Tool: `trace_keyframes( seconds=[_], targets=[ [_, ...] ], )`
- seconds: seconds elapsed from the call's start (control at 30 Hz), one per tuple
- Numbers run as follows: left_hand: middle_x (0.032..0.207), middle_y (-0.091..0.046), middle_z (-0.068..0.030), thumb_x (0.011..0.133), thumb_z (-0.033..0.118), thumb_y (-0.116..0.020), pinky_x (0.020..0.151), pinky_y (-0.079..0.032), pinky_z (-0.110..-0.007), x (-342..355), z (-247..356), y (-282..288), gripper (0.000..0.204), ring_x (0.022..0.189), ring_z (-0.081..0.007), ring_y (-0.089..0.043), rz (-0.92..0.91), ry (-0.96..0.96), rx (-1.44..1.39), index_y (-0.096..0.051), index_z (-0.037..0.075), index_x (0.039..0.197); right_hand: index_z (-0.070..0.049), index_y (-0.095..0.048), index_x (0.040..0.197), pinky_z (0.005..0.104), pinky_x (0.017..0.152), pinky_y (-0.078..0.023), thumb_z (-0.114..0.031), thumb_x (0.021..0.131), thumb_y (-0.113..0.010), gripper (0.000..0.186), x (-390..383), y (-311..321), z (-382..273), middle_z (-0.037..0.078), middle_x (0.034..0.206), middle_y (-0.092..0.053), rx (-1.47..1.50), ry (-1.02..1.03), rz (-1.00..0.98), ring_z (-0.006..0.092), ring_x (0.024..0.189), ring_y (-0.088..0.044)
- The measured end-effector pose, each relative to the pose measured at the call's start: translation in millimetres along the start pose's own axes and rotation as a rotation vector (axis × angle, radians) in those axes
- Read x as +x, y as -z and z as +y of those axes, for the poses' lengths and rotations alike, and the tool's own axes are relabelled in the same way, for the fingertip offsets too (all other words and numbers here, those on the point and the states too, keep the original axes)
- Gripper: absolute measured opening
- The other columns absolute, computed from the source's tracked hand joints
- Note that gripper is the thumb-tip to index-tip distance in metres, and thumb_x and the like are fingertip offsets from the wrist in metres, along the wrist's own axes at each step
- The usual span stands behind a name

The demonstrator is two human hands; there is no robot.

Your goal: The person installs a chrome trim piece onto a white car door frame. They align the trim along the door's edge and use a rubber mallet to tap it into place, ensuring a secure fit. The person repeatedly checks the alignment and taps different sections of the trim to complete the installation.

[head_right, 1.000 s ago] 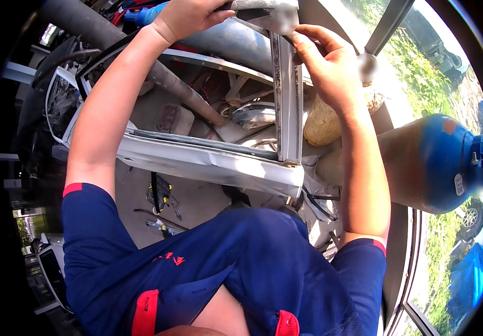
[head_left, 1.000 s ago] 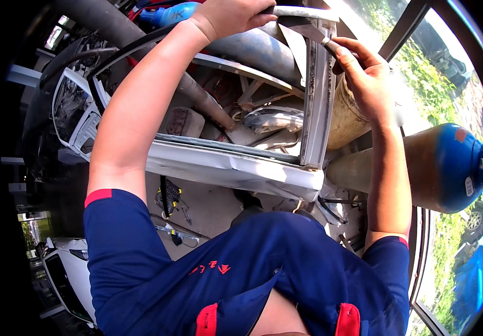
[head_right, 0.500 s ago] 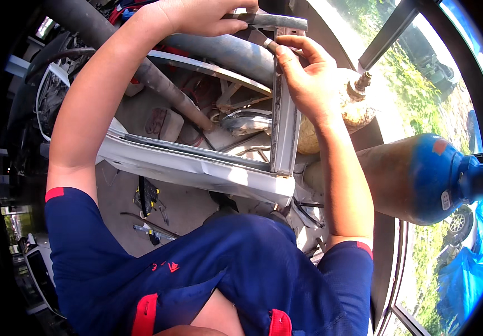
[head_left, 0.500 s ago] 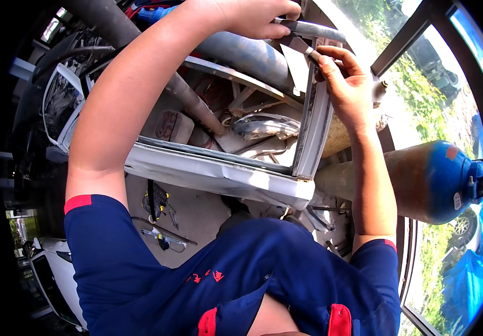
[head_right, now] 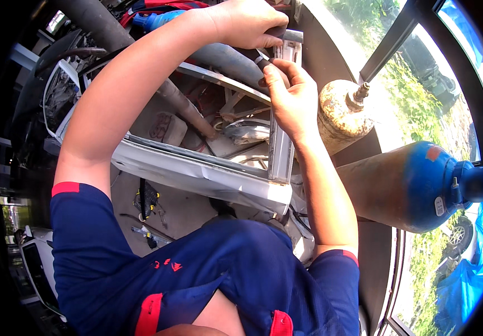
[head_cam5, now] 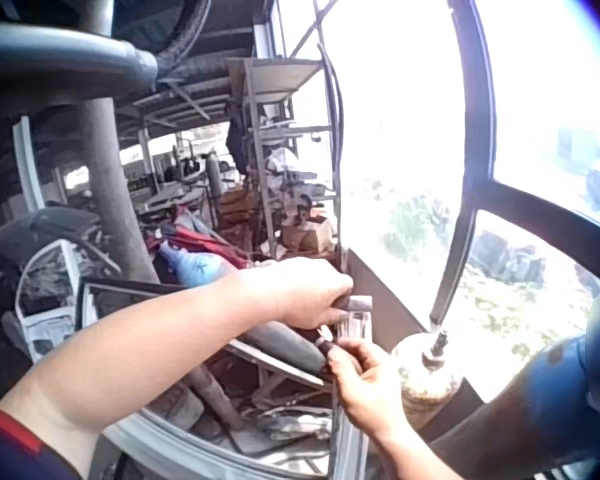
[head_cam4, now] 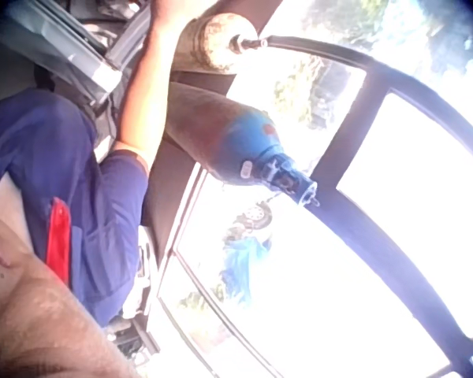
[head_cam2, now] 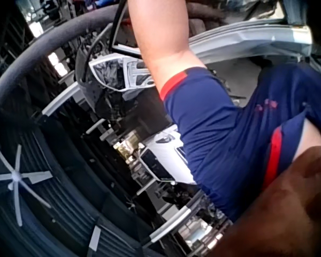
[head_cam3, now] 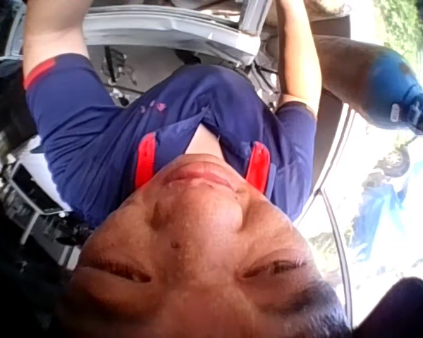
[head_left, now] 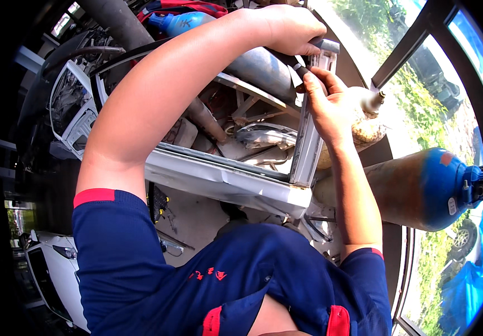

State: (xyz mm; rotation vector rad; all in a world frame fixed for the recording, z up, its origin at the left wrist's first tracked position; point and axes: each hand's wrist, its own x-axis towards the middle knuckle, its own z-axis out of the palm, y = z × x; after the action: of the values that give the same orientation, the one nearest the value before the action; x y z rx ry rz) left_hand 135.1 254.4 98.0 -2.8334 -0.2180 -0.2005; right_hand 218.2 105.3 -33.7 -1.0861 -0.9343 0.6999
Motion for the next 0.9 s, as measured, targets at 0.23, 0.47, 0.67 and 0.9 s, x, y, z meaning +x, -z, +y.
trace_keyframes(
  seconds=[0.23,0.47,0.67,0.9],
  targets=[
    [0.097,-0.073,-0.0167,0.083,0.022,-0.07,0.081,-0.057,-0.042,-7,-16,-4,0.027,0.094,-0.0324,-0.072,-0.063,0.068,-0.158,-0.07,0.005,0.103,0.004,-0.067,0.118,0.0249,0.076,-0.054,-0.014,0.098,-0.07,0.027,0,-6,0,0.009,0.099,-0.072,0.029,0.035,-0.019,0.0112,0.082,-0.068],
    [0.089,-0.072,-0.0229,0.077,0.017,-0.07,0.083,-0.055,-0.046,0,-20,23,0.023,0.089,-0.0404,-0.07,-0.163,-0.106,-0.103,-0.076,0.001,0.092,0.004,-0.068,0.119,0.0241,0.074,-0.053,-0.014,0.098,-0.07,0.028,2,-2,-7,0.007,0.098,-0.072,0.038,-0.042,-0.038,0.0107,0.081,-0.068],
    [0.087,-0.073,-0.0212,0.079,0.017,-0.067,0.079,-0.055,-0.045,-8,-10,38,0.021,0.085,-0.0381,-0.071,-0.266,-0.096,-0.102,-0.075,0.0,0.09,0.003,-0.07,0.117,0.0215,0.069,-0.051,-0.019,0.098,-0.07,0.029,7,3,-13,0.007,0.088,-0.074,-0.113,0.033,-0.059,0.0085,0.078,-0.067],
    [0.086,-0.073,-0.022,0.078,0.018,-0.067,0.077,-0.055,-0.044,5,-13,36,0.022,0.083,-0.038,-0.071,-0.29,-0.122,-0.074,-0.075,0.0,0.089,-0.002,-0.074,0.112,0.0191,0.054,-0.041,-0.025,0.099,-0.069,0.027,16,-16,-15,0.001,0.079,-0.07,-0.258,0.101,-0.09,0.0025,0.059,-0.053]
  ],
)
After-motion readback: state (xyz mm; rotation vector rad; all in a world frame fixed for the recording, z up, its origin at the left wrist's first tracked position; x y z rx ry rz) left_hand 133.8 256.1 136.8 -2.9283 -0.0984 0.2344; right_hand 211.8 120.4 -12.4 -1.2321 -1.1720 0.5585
